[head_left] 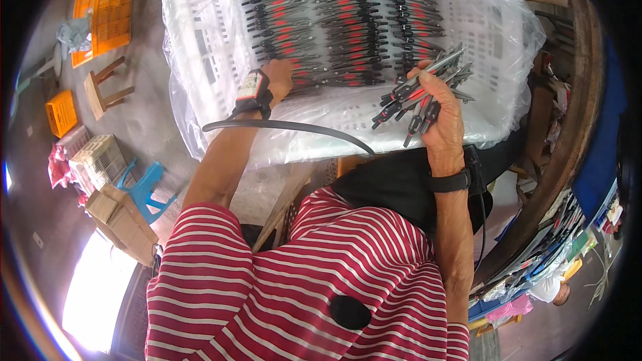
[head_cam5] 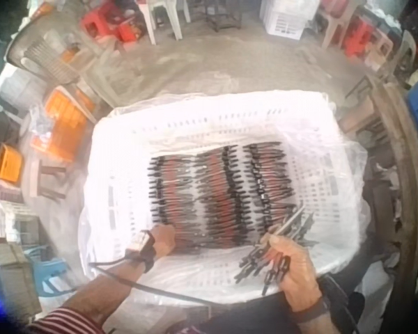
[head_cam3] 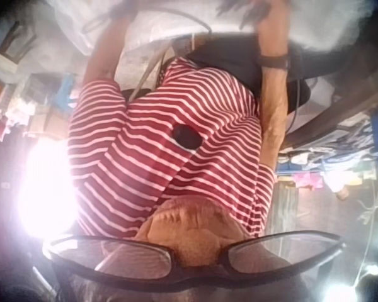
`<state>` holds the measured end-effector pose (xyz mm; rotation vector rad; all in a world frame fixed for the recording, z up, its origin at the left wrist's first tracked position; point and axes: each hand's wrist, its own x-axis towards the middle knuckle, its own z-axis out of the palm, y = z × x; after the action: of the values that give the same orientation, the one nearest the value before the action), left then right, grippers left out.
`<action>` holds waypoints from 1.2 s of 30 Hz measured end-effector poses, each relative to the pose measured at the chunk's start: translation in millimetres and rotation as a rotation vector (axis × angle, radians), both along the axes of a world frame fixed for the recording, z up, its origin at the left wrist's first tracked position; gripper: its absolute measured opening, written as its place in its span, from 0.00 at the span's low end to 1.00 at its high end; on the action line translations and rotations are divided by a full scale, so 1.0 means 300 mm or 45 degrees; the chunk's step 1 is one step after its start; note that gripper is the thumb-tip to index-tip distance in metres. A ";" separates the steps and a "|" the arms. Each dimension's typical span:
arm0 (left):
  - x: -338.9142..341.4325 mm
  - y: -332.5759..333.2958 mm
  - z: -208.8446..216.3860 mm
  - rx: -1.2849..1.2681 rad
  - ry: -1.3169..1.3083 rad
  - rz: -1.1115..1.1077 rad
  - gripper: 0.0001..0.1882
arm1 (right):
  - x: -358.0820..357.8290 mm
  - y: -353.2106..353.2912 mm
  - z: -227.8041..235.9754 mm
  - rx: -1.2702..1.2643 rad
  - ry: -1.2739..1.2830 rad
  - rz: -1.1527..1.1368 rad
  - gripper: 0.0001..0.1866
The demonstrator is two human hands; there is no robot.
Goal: The person scans multiple small black and red tools with a handheld barcode scanner and places them into a white plastic basket. The person then removes a white foam sheet from the basket, scans a few more tools, and places them into the basket.
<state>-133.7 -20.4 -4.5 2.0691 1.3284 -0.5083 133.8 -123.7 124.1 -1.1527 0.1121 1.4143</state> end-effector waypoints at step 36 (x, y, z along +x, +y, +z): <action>0.052 -0.002 0.078 -0.012 0.338 -0.307 0.04 | -0.009 0.003 0.010 -0.025 -0.009 -0.013 0.14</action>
<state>-118.2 -21.0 18.8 2.2255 1.2199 -0.9198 131.1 -122.7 127.2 -1.1720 0.1273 1.4027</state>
